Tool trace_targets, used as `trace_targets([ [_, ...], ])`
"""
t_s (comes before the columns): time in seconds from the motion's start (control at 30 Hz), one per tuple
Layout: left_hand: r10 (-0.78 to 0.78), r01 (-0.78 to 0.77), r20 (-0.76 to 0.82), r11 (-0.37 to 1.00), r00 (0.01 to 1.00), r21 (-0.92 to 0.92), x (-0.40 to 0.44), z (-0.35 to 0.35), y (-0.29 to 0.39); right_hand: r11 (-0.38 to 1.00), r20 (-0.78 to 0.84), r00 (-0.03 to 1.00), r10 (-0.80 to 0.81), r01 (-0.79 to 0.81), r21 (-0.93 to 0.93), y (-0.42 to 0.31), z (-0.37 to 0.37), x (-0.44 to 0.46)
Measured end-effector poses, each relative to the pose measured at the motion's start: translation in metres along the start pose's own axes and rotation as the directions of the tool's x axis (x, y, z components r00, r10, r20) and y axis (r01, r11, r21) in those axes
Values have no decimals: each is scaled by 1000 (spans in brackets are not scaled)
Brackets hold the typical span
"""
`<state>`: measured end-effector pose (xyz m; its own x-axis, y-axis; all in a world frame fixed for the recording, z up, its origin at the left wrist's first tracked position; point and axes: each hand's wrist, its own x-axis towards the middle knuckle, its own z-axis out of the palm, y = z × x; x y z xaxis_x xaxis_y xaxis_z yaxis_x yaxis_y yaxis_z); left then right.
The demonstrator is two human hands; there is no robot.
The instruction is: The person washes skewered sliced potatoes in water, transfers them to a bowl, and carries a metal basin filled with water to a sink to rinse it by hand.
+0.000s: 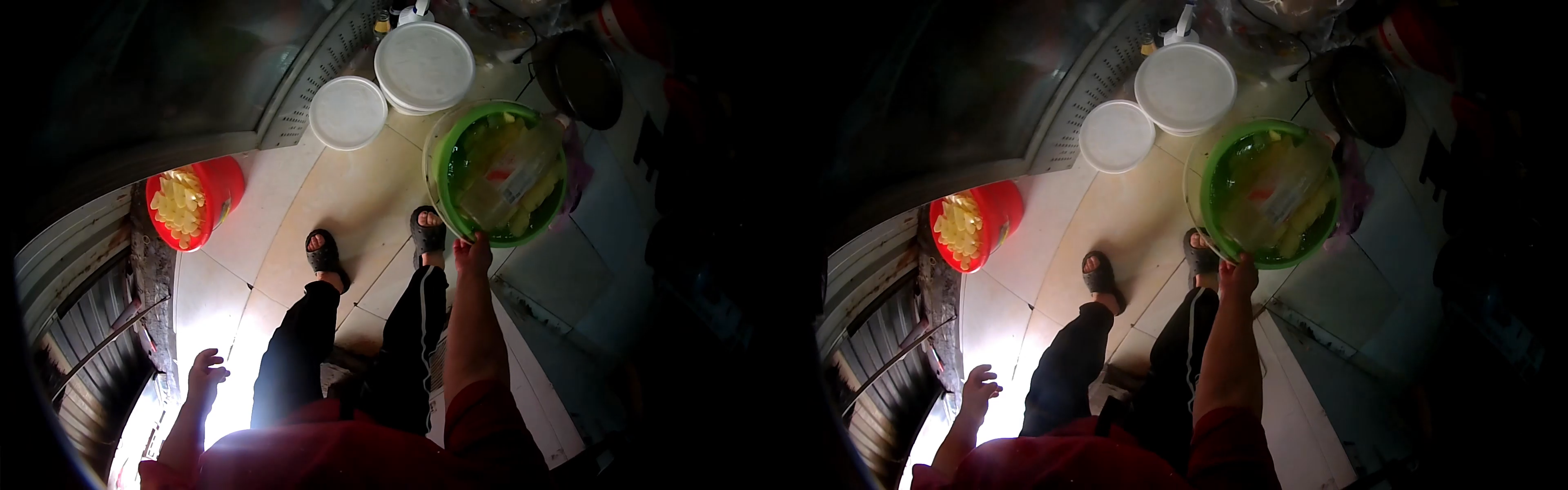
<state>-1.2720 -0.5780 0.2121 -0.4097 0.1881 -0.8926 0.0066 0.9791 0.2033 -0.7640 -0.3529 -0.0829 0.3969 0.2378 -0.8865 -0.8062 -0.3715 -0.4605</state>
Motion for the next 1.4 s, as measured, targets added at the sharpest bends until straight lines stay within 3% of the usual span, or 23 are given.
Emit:
trace_targets([
  [0.27, -25, 25, 2, 1000, 1000, -8, -5, -25, -11, 995, 32, 995, 90, -89, -50, 45, -41, -29],
  [0.33, -38, 38, -3, 999, 999, 4, -8, -27, -11, 981, -7, 981, 192, -192, -24, 46, -39, -41],
  [0.5, -38, 39, 6, 999, 999, -27, -16, -28, -11, 970, -50, 971, 234, -237, -55, 41, -39, -38],
  [0.6, -81, 80, -7, 995, 997, -62, -25, -25, -10, 959, 29, 959, 280, -279, -38, 40, -42, -35],
  [0.73, -103, 100, -19, 988, 995, -116, -43, -13, -9, 946, -41, 948, 315, -318, -69, 35, -40, -42],
  [0.87, -132, 125, -17, 966, 991, -228, -60, 4, -14, 983, -129, 975, 181, -185, -16, 23, -37, -60],
  [0.9, -164, 154, -12, 947, 986, -281, -64, 9, -13, 970, -48, 999, 26, -37, -240, 26, -52, -49],
  [0.97, -141, 133, -9, 949, 990, -284, -72, 21, -16, 998, -55, 998, 26, -29, -50, 14, -16, -89],
  [1.0, -113, 107, -4, 955, 994, -276, -76, 27, -17, 998, -44, 999, 25, -27, -59, 10, -11, -99],
  [1.03, -111, 104, -7, 952, 994, -289, -80, 33, -16, 958, 52, 996, -78, 89, -274, 4, -7, -110],
  [1.1, -102, 94, -10, 948, 995, -305, -89, 43, -12, 1000, -28, 999, 29, -29, 10, -18, 17, -143],
  [1.13, -97, 88, -14, 946, 995, -312, -94, 48, -10, 1000, -17, 999, 31, -31, 1, -24, 22, -148],
  [1.17, -84, 73, -20, 941, 996, -330, -98, 53, -10, 979, 9, 999, -50, 51, -199, -30, 24, -153],
  [1.23, -71, 56, -35, 946, 997, -318, -106, 62, -6, 909, 58, 991, -118, 131, -397, -44, 30, -164],
  [1.3, -58, 42, -41, 944, 997, -327, -120, 68, 10, 972, 169, 964, 204, -179, -150, -69, 37, -172],
  [1.33, -42, 23, -46, 936, 998, -351, -122, 72, 5, 937, 247, 905, 346, -347, -41, -81, 40, -173],
  [1.37, -19, 1, -46, 927, 999, -374, -127, 75, 4, 933, 240, 902, 358, -355, -58, -90, 41, -175],
  [1.4, 10, -29, -49, 918, 999, -396, -130, 77, 8, 894, 276, 866, 416, -334, -300, -99, 45, -175],
])
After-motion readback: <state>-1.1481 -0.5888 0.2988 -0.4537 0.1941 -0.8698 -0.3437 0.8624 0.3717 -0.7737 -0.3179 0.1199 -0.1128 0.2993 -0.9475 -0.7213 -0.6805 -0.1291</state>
